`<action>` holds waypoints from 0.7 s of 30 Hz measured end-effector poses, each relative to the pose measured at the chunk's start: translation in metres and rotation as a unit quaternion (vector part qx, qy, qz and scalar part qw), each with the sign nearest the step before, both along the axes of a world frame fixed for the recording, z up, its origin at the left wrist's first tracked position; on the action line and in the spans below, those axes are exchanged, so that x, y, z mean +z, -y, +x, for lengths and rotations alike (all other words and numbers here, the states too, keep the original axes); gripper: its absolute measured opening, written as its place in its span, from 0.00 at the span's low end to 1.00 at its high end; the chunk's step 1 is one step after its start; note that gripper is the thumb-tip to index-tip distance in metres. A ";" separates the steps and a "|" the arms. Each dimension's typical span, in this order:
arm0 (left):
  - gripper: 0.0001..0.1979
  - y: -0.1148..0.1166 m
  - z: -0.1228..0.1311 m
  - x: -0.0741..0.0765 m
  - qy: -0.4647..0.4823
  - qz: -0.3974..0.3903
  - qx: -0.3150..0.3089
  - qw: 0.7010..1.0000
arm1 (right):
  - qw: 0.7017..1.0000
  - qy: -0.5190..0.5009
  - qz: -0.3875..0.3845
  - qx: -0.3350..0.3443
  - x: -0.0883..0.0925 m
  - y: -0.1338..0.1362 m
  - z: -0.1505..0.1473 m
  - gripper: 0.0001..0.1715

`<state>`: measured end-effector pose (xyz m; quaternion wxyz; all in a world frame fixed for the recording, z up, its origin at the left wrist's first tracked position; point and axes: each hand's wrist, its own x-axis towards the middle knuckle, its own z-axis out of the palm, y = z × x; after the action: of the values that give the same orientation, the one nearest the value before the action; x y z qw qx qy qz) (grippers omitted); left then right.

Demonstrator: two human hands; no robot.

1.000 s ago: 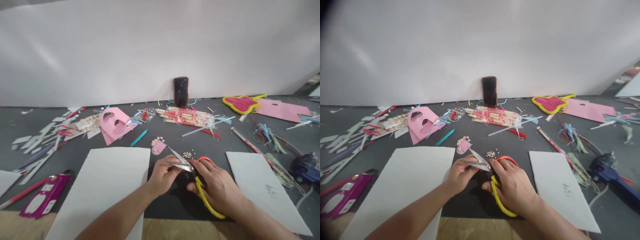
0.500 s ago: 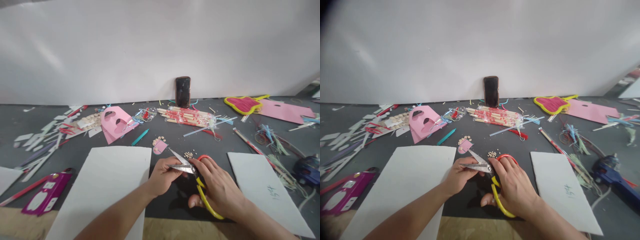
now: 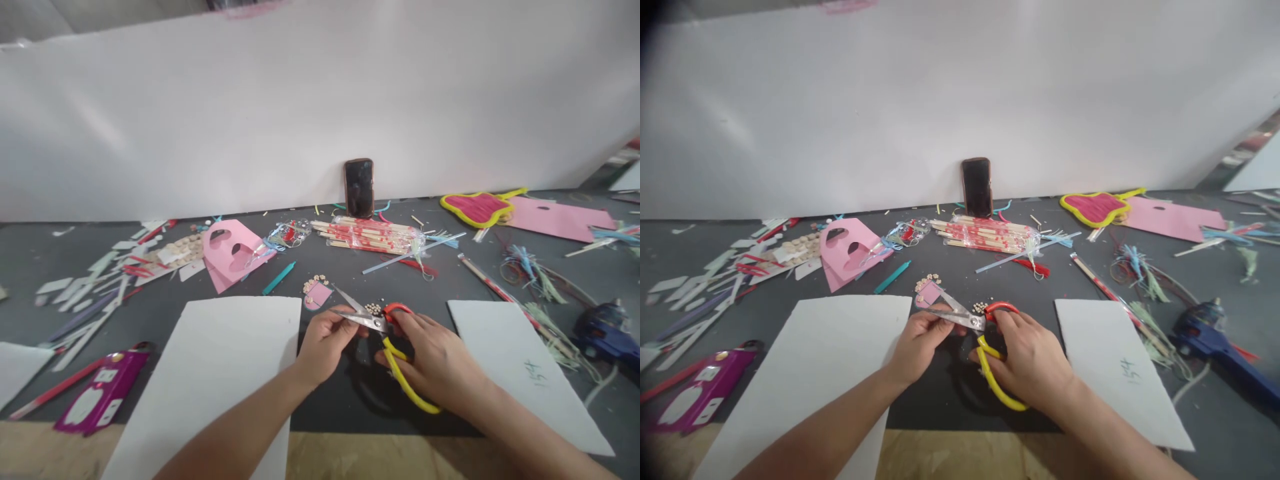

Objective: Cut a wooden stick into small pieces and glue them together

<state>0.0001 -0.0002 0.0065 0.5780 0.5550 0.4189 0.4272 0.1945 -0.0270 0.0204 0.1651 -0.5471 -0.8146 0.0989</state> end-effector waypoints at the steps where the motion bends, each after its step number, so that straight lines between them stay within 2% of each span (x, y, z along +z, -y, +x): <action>1: 0.16 0.000 0.001 0.003 0.002 -0.002 0.001 1.000 | 1.000 -0.012 -0.025 -0.003 0.005 -0.001 -0.001 0.23; 4: 0.15 -0.002 0.000 0.016 0.011 -0.018 0.014 1.000 | 0.986 -0.099 -0.134 -0.016 0.022 -0.004 -0.001 0.20; 6: 0.19 0.000 -0.002 0.025 0.018 -0.043 0.019 0.999 | 0.959 -0.194 -0.207 -0.004 0.033 -0.005 0.000 0.22; 9: 0.25 0.012 -0.004 0.036 0.047 -0.111 -0.009 0.993 | 0.902 -0.323 -0.285 0.041 0.042 0.001 -0.001 0.29; 12: 0.35 0.037 0.000 0.041 0.086 -0.202 -0.043 0.975 | 0.841 -0.391 -0.367 0.074 0.040 0.017 -0.009 0.28; 14: 0.43 0.057 0.004 0.042 0.119 -0.252 -0.063 0.958 | 0.793 -0.423 -0.434 0.063 0.036 0.031 -0.019 0.26; 16: 0.46 0.072 0.009 0.044 0.147 -0.284 -0.097 0.942 | 0.756 -0.441 -0.482 0.037 0.030 0.043 -0.029 0.24; 18: 0.42 0.081 0.013 0.048 0.163 -0.297 -0.115 0.934 | 0.743 -0.449 -0.495 0.017 0.026 0.051 -0.037 0.22; 21: 0.35 0.081 0.018 0.054 0.148 -0.333 -0.108 0.925 | 0.749 -0.426 -0.507 0.004 0.022 0.052 -0.043 0.18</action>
<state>0.0181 -0.0817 0.0601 0.8274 0.3031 0.3844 0.2753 0.1518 -0.0787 0.0428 0.1932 -0.4481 -0.4920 0.7210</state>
